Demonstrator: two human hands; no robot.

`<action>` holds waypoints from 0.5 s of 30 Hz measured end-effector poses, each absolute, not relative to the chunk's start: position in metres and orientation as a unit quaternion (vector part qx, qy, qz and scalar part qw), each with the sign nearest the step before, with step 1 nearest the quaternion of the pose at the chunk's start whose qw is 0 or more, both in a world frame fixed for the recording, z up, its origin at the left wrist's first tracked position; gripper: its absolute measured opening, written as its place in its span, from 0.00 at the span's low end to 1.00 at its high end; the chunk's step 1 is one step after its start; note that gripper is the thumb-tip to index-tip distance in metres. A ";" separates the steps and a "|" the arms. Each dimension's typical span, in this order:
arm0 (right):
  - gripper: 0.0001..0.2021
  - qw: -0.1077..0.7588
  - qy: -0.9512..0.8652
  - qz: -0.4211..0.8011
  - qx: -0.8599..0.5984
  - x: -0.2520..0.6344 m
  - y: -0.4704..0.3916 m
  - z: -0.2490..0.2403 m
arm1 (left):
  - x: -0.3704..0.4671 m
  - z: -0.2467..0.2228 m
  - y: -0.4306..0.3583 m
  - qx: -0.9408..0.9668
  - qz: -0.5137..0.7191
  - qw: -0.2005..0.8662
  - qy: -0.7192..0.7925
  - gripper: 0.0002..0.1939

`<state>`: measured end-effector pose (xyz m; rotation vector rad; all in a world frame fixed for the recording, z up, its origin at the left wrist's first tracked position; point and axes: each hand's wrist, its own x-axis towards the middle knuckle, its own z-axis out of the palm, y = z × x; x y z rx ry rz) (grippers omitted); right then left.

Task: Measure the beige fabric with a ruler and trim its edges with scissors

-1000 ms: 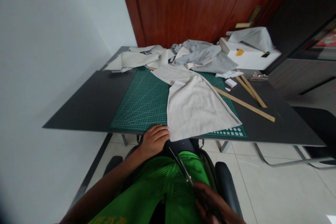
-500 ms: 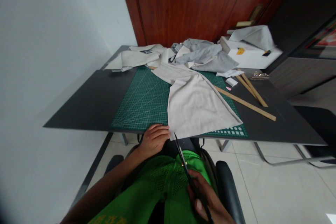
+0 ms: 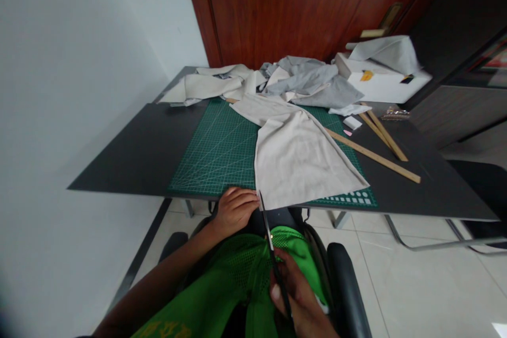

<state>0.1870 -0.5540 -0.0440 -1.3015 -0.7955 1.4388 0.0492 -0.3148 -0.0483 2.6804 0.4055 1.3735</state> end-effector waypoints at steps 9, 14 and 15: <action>0.35 0.483 -0.294 0.595 -0.571 0.180 -0.559 -0.041 | 0.049 -0.052 -0.316 0.887 0.436 0.042 0.144 0.12; 0.35 0.468 -0.305 0.609 -0.564 0.182 -0.557 -0.037 | 0.048 -0.053 -0.316 0.894 0.420 0.044 0.153 0.13; 0.36 0.465 -0.306 0.610 -0.564 0.182 -0.556 -0.037 | 0.048 -0.053 -0.316 0.893 0.419 0.043 0.155 0.14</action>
